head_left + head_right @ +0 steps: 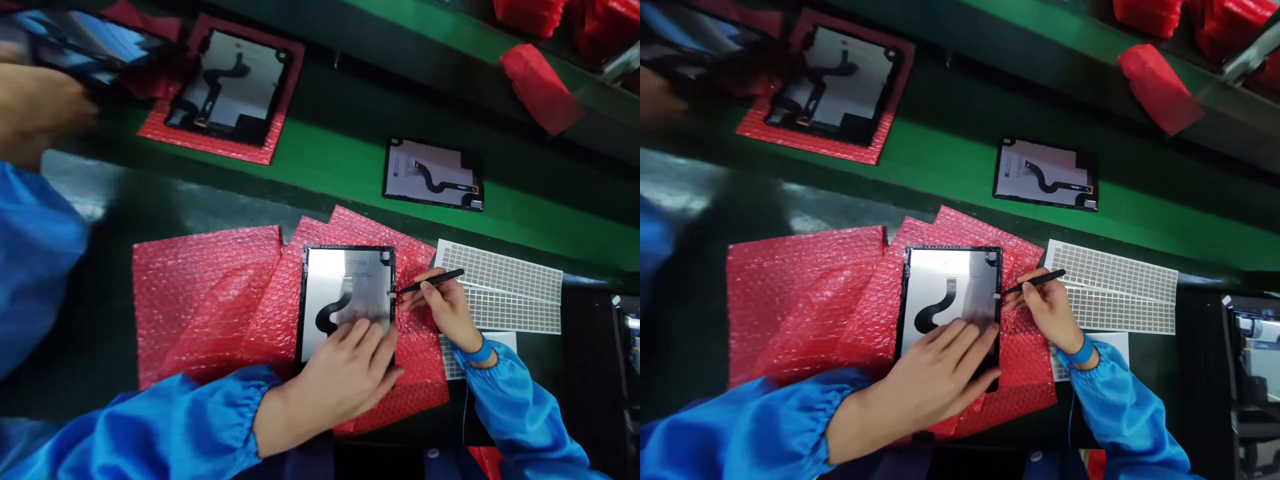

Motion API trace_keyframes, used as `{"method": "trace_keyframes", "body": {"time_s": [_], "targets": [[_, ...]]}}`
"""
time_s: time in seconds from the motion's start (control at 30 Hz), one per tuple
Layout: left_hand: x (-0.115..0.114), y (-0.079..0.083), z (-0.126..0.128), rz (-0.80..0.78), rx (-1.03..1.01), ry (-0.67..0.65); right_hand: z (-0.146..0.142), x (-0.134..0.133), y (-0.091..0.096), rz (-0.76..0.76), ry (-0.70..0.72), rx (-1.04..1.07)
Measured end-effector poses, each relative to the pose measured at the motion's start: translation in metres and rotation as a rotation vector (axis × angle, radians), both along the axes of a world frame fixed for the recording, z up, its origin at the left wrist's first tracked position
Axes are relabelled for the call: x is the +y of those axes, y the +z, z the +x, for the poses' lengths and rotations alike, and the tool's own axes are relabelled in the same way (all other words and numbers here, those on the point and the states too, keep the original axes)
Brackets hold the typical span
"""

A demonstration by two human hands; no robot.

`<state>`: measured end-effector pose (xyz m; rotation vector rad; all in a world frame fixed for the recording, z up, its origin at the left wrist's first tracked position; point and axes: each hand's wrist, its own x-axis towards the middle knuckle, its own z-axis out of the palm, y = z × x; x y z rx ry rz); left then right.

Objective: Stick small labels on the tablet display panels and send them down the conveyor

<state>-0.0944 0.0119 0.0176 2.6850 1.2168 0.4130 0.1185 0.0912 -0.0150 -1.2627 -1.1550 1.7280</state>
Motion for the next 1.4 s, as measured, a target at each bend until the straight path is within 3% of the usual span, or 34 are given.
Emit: {"method": "trace_keyframes", "body": {"time_s": [0.1, 0.23, 1.23, 1.4], "targets": [[-0.001, -0.012, -0.004, -0.011, 0.057, 0.105, 0.001, -0.005, -0.004, -0.014, 0.012, 0.000], [0.001, -0.020, -0.004, -0.008, 0.086, 0.090, 0.004, -0.008, -0.005, -0.023, 0.031, -0.006], [0.007, -0.014, -0.003, -0.050, 0.115, 0.107, -0.001, -0.005, -0.003, -0.054, 0.064, -0.025], [0.008, -0.016, -0.004, -0.060, 0.080, 0.109, 0.011, -0.003, 0.013, -0.003, -0.023, -0.062]]}}
